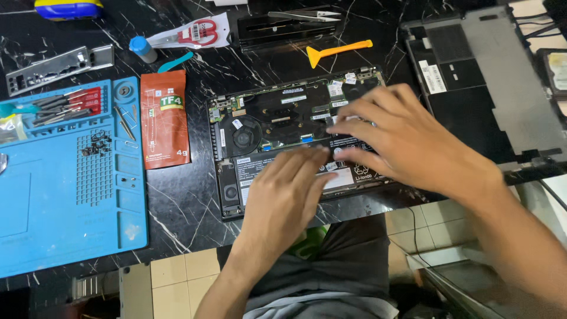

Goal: The person uses a screwdriver to remove screws from the back of a disassembled laptop. They then use tweezers to adjust small components and connectors near the battery and motherboard. The person continues to remove screws and manipulate internal parts throughout the clip.

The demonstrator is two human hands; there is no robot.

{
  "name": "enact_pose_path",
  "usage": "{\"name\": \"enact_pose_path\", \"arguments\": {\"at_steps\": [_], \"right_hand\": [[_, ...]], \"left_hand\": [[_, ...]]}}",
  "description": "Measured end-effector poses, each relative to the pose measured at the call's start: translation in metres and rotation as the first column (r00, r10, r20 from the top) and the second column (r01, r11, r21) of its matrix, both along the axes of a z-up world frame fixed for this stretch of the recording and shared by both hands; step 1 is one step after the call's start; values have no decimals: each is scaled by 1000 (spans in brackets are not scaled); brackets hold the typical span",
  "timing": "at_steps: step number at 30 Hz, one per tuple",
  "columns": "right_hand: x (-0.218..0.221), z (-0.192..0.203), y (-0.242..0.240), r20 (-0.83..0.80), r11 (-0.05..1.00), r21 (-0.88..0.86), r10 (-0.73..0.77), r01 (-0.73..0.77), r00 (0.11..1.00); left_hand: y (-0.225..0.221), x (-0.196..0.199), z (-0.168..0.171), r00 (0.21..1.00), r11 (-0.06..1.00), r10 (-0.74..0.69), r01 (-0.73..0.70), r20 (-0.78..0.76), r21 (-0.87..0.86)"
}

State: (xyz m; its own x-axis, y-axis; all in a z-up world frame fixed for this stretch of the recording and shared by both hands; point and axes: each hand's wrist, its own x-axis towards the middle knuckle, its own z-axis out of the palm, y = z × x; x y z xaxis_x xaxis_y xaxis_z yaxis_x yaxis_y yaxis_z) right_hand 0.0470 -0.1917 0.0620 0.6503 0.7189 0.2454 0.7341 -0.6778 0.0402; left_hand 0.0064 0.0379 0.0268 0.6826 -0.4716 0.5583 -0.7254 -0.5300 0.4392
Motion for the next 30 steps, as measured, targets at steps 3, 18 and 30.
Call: {"name": "enact_pose_path", "arguments": {"at_steps": [3, 18, 30], "right_hand": [[26, 7, 17, -34, 997, 48, -62, 63, 998], [241, -67, 34, 67, 905, 108, -420, 412, 905], [177, -20, 33, 40, 856, 389, -385, 340, 922]], "left_hand": [[-7, 24, 0, 993, 989, 122, -122, 2, 87], [10, 51, -10, 972, 969, 207, -219, 110, 113], [13, 34, -11, 989, 987, 135, -139, 54, 79]]}}
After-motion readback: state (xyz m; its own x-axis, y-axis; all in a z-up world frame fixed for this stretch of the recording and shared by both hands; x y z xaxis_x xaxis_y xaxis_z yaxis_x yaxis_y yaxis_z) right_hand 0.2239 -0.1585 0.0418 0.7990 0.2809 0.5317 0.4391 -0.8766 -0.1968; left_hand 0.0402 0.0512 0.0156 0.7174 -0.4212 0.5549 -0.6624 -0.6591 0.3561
